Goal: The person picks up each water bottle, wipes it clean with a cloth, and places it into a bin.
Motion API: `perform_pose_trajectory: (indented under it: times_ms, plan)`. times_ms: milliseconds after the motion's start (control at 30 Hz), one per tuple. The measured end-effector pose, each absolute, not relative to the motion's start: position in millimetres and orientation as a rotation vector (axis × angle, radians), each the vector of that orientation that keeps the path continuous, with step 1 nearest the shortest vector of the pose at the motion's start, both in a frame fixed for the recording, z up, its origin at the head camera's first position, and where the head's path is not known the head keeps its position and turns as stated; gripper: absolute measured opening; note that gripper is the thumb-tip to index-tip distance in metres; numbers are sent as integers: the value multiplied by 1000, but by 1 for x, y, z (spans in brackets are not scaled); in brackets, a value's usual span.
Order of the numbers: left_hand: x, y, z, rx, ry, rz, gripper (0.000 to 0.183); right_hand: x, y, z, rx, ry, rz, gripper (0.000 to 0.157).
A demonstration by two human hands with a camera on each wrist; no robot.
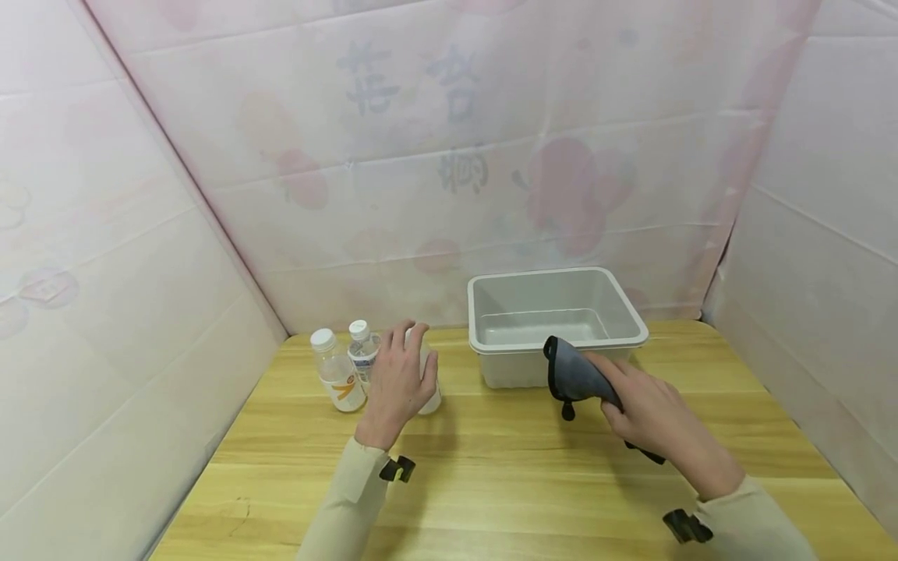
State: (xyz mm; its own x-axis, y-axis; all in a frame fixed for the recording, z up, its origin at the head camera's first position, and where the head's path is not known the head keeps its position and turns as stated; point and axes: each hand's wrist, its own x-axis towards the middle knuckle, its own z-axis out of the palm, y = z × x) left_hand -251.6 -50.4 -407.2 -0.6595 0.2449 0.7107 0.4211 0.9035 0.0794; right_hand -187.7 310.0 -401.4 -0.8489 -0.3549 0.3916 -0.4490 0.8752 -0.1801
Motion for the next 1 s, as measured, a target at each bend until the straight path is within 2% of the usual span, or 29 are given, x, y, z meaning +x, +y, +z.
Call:
perform_pose_trajectory:
  times_ms: [700,1000]
  plan:
    - [-253,-53,-410,-484,-2362,-315,30,-209,283,-388,594,-2732,381,75]
    - [-252,-51,-410,-501,-2379,-341,32,-213,273,-384,623,-2747,469,83]
